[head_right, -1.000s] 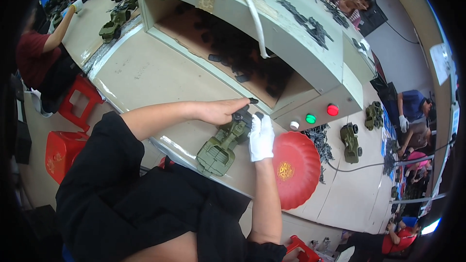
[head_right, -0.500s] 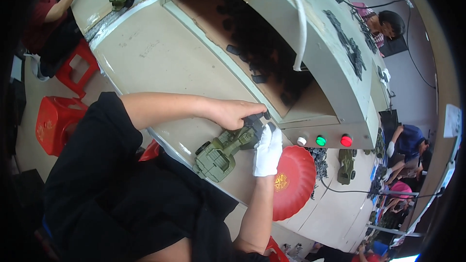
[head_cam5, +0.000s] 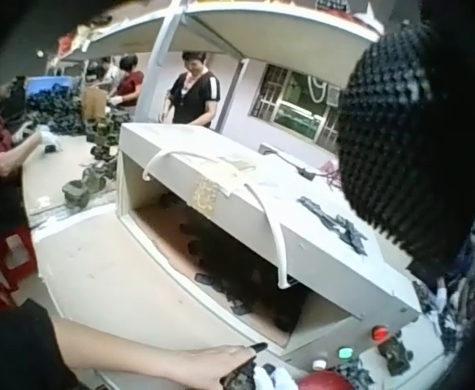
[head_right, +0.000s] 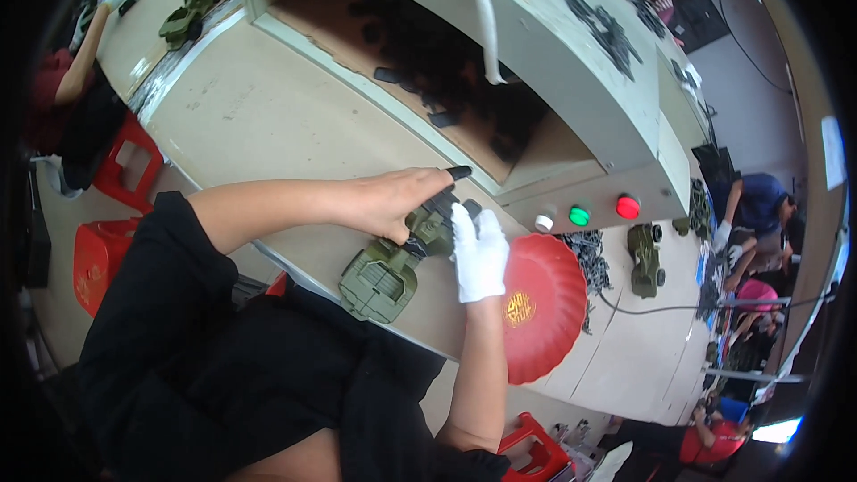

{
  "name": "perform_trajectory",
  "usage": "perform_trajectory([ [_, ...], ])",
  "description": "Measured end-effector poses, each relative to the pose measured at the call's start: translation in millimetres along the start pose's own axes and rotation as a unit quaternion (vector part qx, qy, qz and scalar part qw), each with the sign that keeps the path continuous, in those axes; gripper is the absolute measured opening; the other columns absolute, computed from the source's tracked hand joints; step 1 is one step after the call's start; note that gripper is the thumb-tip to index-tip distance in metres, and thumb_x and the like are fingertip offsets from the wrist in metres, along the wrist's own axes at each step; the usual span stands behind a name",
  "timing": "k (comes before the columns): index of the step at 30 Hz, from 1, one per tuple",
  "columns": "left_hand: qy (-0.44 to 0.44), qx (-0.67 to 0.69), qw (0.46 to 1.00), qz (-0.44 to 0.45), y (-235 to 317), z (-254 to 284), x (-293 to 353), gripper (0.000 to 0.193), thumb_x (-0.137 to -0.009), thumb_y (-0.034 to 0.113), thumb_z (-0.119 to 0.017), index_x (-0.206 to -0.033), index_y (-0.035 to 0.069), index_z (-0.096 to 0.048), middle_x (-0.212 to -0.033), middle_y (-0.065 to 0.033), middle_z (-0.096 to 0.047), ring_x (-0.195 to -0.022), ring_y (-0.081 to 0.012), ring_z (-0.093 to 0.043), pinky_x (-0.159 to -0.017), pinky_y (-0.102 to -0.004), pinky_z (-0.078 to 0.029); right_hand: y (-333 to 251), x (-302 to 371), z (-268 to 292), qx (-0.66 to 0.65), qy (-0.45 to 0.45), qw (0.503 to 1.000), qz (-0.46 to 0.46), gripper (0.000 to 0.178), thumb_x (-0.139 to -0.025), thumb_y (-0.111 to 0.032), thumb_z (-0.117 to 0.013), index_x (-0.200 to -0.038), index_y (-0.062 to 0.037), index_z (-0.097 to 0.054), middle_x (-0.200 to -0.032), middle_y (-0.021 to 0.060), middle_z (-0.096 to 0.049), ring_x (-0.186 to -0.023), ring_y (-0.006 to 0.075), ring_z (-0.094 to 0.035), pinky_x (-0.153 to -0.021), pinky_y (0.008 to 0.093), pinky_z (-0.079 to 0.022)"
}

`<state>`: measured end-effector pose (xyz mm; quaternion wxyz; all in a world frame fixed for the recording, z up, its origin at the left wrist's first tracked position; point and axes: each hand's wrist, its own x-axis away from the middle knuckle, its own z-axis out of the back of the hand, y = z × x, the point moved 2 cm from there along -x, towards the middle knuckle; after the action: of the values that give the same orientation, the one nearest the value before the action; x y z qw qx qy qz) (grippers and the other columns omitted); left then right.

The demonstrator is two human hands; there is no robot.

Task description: The person assembles small plastic toy tanks by hand at a factory workstation, joining plastic parts such as the tank chassis and tank turret together.

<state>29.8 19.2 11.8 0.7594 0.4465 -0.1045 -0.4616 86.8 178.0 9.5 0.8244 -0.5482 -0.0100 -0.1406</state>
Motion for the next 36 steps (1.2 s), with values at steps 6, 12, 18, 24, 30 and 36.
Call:
perform_trajectory([
  [6, 0.015, -0.049, 0.999, 0.016, -1, 0, -4, 0.071, -0.054, 0.007, -0.073, -0.113, -0.005, -0.034, -0.101, -0.0226, -0.047, -0.099, -0.0373, -0.047, -0.087, -0.0406, -0.039, -9, -1, 2, -0.051, 0.004, 0.997, -0.053, 0.032, -0.082, -0.030, -0.060, -0.068, -0.0033, -0.049, -0.055, 0.0017, -0.047, -0.041, 0.0087, -0.040, -0.035, 0.0253, -0.034],
  [12, 0.065, -0.241, 0.967, 0.050, 31, 7, 0, 0.070, -0.053, 0.009, -0.073, -0.112, -0.004, -0.039, -0.098, -0.0185, -0.044, -0.098, -0.0339, -0.043, -0.082, -0.0403, -0.041, 5, -17, 14, 0.099, -0.021, 0.994, -0.032, 0.046, -0.082, -0.043, -0.055, -0.063, -0.0008, -0.055, -0.053, 0.0093, -0.051, -0.047, 0.0186, -0.048, -0.046, 0.0339, -0.039],
  [18, 0.030, -0.219, 0.975, 0.039, 28, -1, 1, 0.064, -0.053, 0.008, -0.071, -0.110, 0.000, -0.042, -0.095, -0.0169, -0.050, -0.097, -0.0327, -0.046, -0.080, -0.0398, -0.043, -6, -18, 8, 0.307, -0.072, 0.948, 0.040, 0.056, -0.086, -0.051, -0.036, -0.077, -0.0019, -0.062, -0.081, 0.0224, -0.059, -0.081, 0.0394, -0.055, -0.074, 0.0432, -0.043],
  [24, -0.089, -0.238, 0.967, -0.013, 28, 13, 5, 0.062, -0.053, 0.005, -0.068, -0.110, 0.003, -0.044, -0.096, -0.0176, -0.052, -0.098, -0.0333, -0.048, -0.083, -0.0387, -0.043, -4, 25, 93, 0.344, 0.082, 0.934, 0.050, 0.018, -0.086, -0.021, -0.052, -0.090, -0.0049, -0.059, -0.074, 0.0131, -0.058, -0.066, 0.0245, -0.057, -0.062, 0.0360, -0.045],
  [30, -0.242, -0.149, 0.954, -0.093, 37, 19, -12, 0.055, -0.056, -0.003, -0.061, -0.109, 0.002, -0.046, -0.106, -0.0167, -0.052, -0.114, -0.0330, -0.042, -0.090, -0.0374, -0.039, 93, -5, 228, 0.111, 0.307, 0.944, -0.051, 0.028, -0.080, -0.025, -0.063, -0.087, 0.0022, -0.062, -0.073, 0.0089, -0.062, -0.063, 0.0139, -0.054, -0.061, 0.0279, -0.045],
  [36, -0.172, -0.262, 0.942, -0.120, 43, 8, -1, 0.051, -0.060, -0.002, -0.059, -0.109, 0.007, -0.049, -0.108, -0.0141, -0.051, -0.119, -0.0311, -0.038, -0.097, -0.0400, -0.031, 69, -8, 208, 0.287, 0.236, 0.926, -0.071, 0.039, -0.079, -0.035, -0.062, -0.095, 0.0011, -0.062, -0.082, 0.0125, -0.065, -0.075, 0.0197, -0.060, -0.069, 0.0294, -0.046],
])
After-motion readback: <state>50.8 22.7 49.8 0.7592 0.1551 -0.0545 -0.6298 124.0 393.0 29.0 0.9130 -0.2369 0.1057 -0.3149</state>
